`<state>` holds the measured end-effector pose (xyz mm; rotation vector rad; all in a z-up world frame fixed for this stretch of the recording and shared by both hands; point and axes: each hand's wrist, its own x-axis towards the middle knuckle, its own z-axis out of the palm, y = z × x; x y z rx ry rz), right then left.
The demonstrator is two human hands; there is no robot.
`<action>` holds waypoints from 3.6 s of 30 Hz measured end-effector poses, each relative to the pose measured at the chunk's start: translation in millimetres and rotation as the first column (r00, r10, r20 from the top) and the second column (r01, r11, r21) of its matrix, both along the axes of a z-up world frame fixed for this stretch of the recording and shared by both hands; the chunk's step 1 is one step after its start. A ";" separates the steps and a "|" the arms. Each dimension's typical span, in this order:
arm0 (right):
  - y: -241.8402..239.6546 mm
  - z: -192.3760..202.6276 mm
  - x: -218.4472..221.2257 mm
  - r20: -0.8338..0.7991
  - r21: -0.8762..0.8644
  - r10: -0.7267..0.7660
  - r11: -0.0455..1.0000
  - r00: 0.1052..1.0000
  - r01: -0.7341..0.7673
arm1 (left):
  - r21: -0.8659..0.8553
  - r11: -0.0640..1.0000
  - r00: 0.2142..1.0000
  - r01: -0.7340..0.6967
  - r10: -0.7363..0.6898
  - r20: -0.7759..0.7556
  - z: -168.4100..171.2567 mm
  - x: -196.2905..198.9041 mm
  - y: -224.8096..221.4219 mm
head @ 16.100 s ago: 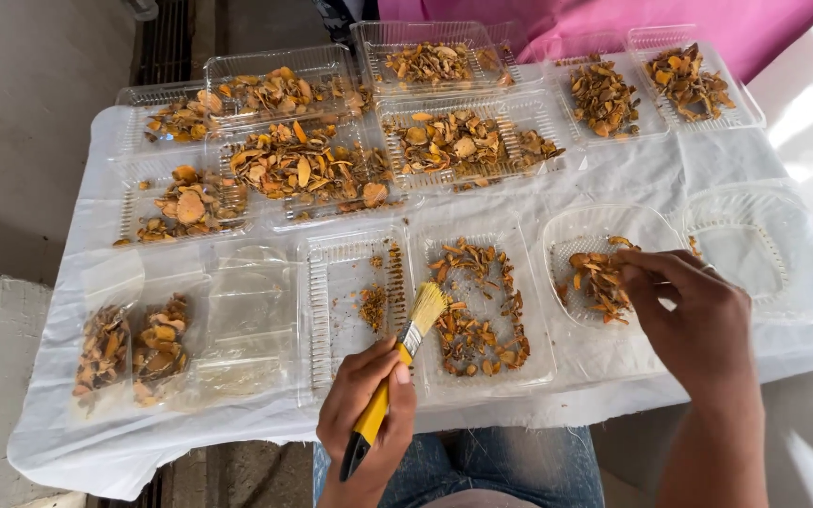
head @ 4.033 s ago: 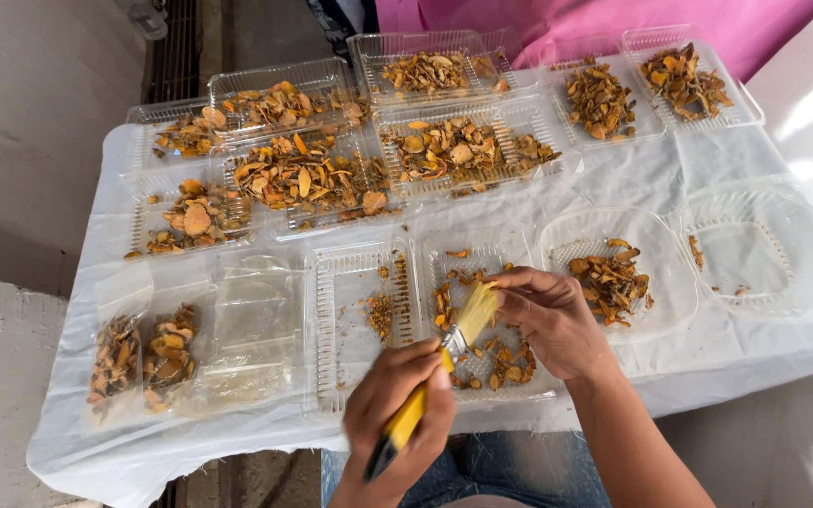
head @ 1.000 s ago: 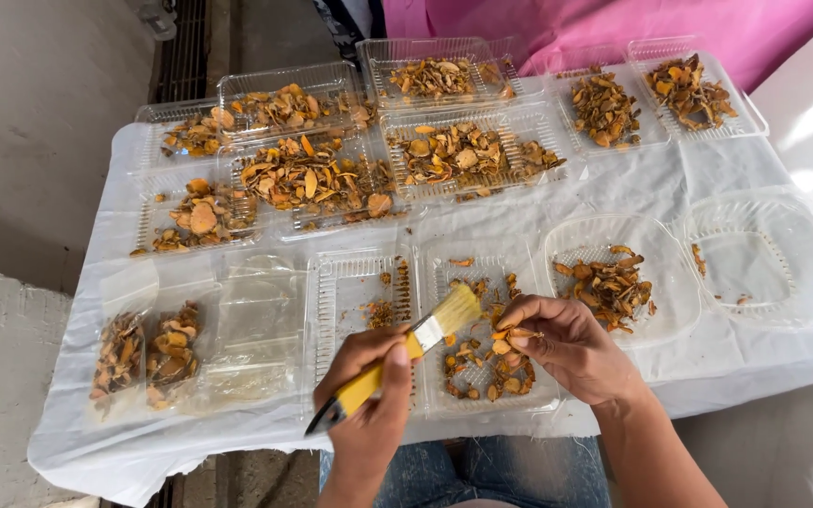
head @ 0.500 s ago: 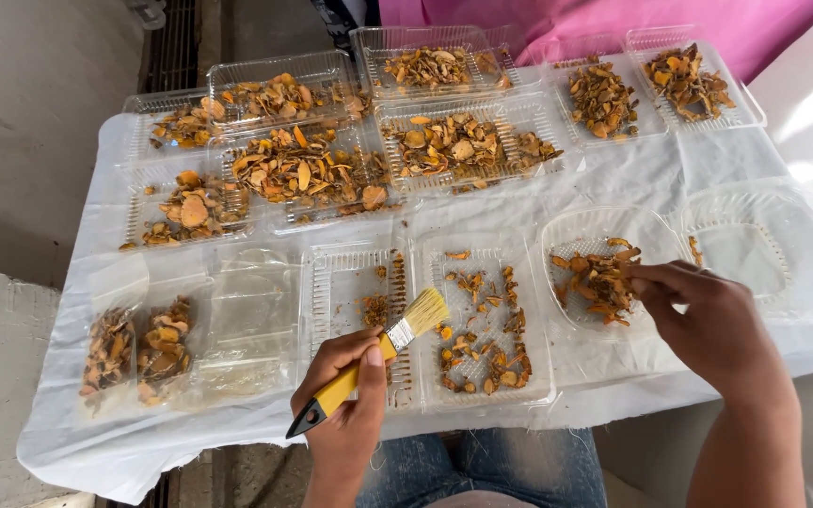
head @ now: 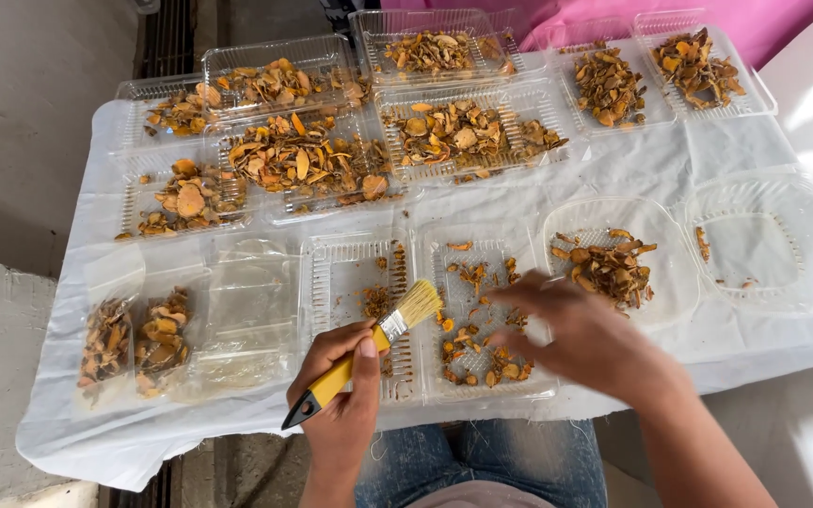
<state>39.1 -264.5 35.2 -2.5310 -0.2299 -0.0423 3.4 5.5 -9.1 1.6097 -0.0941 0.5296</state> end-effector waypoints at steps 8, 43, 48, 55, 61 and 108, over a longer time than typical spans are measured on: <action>42.7 -26.5 16.7 -0.097 -0.249 0.459 0.848 0.883 -0.468 | 0.020 0.999 0.999 0.029 -0.029 0.017 -0.2 0.5 -3.6; 3.4 -57.4 -4.2 -0.170 0.971 0.126 0.190 0.977 0.144 | 0.223 0.975 0.926 -0.011 -0.074 0.371 46.9 -11.8 -39.8; 2.0 -63.0 -0.1 -0.190 0.958 0.049 0.228 0.981 0.174 | 0.268 0.963 0.912 0.040 -0.145 0.383 30.5 -1.8 -34.5; 4.8 -58.9 -5.5 -0.176 0.955 0.068 0.254 0.982 0.154 | 0.266 0.963 0.890 0.031 -0.148 0.431 34.4 -4.2 -32.7; 6.9 -57.4 -6.9 -0.158 0.957 0.072 0.257 0.985 0.134 | 0.312 0.950 0.866 -0.022 -0.138 0.481 42.5 -1.2 -34.2; 4.8 -14.3 -62.3 0.178 -0.438 0.500 0.811 0.848 -0.387 | 0.336 0.935 0.980 0.112 -0.160 0.117 -10.1 -19.3 1.0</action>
